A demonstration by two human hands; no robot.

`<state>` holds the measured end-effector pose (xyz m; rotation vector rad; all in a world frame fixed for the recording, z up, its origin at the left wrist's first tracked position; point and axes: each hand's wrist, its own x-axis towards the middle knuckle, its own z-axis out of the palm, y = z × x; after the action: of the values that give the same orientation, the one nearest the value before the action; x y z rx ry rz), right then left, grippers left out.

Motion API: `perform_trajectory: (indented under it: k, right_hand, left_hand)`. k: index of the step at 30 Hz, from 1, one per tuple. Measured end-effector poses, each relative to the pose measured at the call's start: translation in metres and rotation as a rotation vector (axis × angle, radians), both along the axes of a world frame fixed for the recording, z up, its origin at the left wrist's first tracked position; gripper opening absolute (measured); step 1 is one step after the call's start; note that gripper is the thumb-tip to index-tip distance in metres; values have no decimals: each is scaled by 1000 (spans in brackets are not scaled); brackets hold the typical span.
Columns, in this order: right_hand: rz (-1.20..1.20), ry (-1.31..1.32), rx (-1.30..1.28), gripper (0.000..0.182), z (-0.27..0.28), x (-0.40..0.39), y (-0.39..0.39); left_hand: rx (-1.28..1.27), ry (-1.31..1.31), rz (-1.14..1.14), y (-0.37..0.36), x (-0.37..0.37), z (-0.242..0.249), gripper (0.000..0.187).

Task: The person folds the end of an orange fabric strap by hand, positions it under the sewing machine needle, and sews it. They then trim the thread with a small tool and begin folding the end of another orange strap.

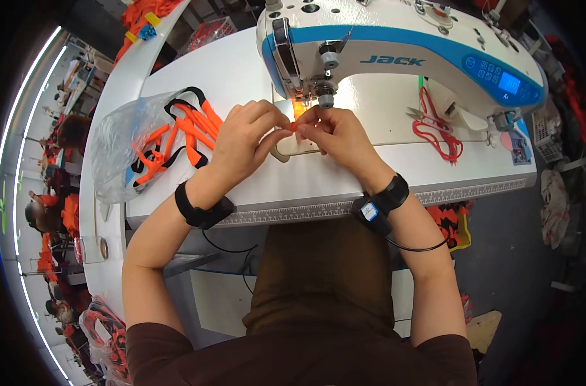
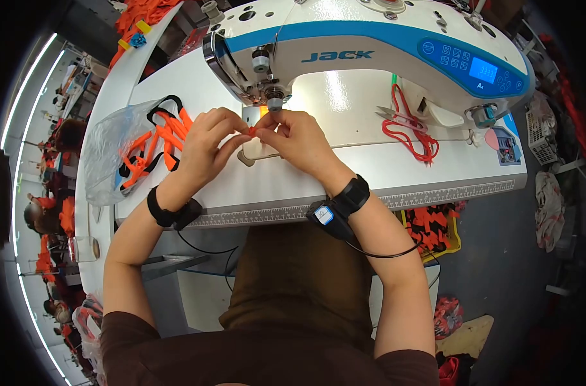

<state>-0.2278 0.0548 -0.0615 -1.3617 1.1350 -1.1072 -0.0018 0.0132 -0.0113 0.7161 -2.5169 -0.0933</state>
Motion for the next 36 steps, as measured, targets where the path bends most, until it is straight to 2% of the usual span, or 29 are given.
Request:
perform_trajectory:
  k: [3,10,11,15,19,22,25,26,27,30,33,36]
  right_hand:
    - [-23,21,-108,15,-2,2,0]
    - [-35,74,-37,19,-3,-2,0]
    - [-22,11,3,21,-3,-3,0]
    - [27,-117,98,18,7,-5,0]
    - [83,-85,112,19,4,-7,-2]
    - [110,-96,85,18,6,-8,0]
    - [112,-58,80,15,6,-7,2]
    - [57,105,-8,15,2,-4,2]
    - [3,268,-97,16,0,-2,2]
    - [-62,220,-199,17,-4,0,4]
    - [-2,86,-149,18,-2,-4,3]
    - [-32,98,-218,15,1,2,7]
  left_hand:
    - [17,-55,11,2,0,11,16]
    - [199,-20,-54,-8,1,0,14]
    - [205,-18,-61,-8,0,1,14]
    - [104,-113,-139,-6,2,3,18]
    - [13,-187,-205,-4,0,5,25]
    - [-2,-154,-227,0,-4,14,20]
    - [-29,-162,-221,2,-6,14,21]
    - [-29,-165,-221,2,-7,14,21]
    - [-4,-155,-201,2,-7,12,20]
    - [81,-97,-150,1,-6,9,16]
    - [218,-2,-105,-4,-4,7,12]
    - [342,41,-56,-6,-2,9,12]
